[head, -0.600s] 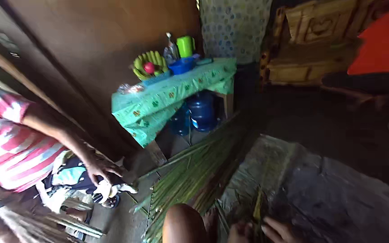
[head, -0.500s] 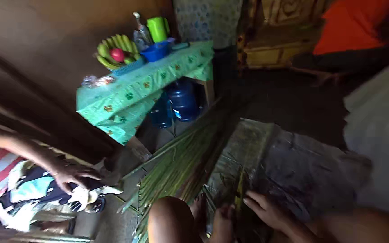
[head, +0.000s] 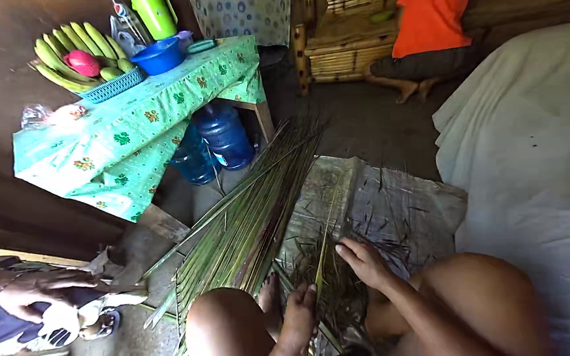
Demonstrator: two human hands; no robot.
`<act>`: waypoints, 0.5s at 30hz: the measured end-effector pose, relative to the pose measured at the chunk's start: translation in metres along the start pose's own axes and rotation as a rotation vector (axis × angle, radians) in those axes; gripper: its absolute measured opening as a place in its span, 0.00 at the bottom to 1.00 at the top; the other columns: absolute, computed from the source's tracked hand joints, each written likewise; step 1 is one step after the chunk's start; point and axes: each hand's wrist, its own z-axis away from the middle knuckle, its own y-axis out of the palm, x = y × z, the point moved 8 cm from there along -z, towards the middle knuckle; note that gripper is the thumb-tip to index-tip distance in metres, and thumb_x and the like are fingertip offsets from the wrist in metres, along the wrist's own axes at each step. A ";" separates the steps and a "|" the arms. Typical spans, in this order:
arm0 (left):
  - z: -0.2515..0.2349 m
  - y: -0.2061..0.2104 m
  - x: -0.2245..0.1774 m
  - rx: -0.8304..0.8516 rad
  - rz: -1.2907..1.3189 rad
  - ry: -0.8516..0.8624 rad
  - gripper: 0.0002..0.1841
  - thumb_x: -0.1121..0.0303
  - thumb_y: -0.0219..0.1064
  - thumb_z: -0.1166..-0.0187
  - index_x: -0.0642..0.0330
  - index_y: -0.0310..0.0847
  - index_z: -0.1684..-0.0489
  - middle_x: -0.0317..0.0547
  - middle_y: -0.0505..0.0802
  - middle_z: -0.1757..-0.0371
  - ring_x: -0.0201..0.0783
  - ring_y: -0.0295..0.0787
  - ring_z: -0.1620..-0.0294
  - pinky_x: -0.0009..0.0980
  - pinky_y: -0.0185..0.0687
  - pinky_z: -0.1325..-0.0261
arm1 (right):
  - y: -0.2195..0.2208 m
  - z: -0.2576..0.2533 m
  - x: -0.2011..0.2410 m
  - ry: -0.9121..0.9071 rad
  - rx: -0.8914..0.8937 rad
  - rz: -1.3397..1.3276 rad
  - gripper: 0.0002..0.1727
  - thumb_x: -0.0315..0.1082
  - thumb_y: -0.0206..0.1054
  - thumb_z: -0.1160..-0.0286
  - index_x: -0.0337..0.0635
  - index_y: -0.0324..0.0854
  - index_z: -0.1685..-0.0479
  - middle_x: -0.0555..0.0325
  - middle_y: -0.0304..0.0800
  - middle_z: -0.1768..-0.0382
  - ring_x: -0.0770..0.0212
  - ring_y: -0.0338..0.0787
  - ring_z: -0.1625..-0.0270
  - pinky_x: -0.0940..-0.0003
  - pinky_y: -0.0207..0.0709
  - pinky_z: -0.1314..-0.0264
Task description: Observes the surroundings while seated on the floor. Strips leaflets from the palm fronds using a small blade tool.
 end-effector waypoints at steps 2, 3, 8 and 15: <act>-0.004 -0.004 -0.004 -0.031 0.001 0.006 0.14 0.66 0.45 0.04 0.62 0.74 0.54 0.32 0.70 0.88 0.24 0.61 0.93 0.20 0.59 0.89 | 0.017 0.014 0.017 -0.067 0.152 -0.102 0.25 0.45 0.49 0.11 0.33 0.85 0.51 0.48 0.83 0.70 0.53 0.83 0.66 0.50 0.76 0.57; -0.005 -0.006 -0.006 -0.042 -0.001 0.014 0.14 0.66 0.45 0.04 0.62 0.74 0.54 0.33 0.70 0.88 0.25 0.61 0.93 0.20 0.60 0.89 | 0.027 0.022 0.026 -0.121 0.208 -0.114 0.25 0.46 0.50 0.12 0.33 0.86 0.52 0.48 0.83 0.71 0.53 0.83 0.67 0.50 0.76 0.58; -0.002 -0.001 -0.005 0.008 0.116 0.001 0.15 0.66 0.42 0.03 0.59 0.71 0.59 0.32 0.70 0.88 0.22 0.59 0.94 0.17 0.57 0.91 | 0.047 0.022 0.029 -0.221 0.261 0.007 0.26 0.49 0.48 0.10 0.35 0.83 0.57 0.45 0.82 0.73 0.48 0.85 0.66 0.47 0.75 0.61; 0.011 0.008 0.005 0.157 0.164 -0.079 0.19 0.64 0.38 0.03 0.58 0.72 0.62 0.30 0.71 0.88 0.21 0.60 0.95 0.15 0.58 0.92 | -0.002 -0.013 -0.021 0.055 -0.032 0.077 0.26 0.46 0.47 0.07 0.33 0.83 0.50 0.41 0.86 0.66 0.42 0.88 0.58 0.41 0.77 0.52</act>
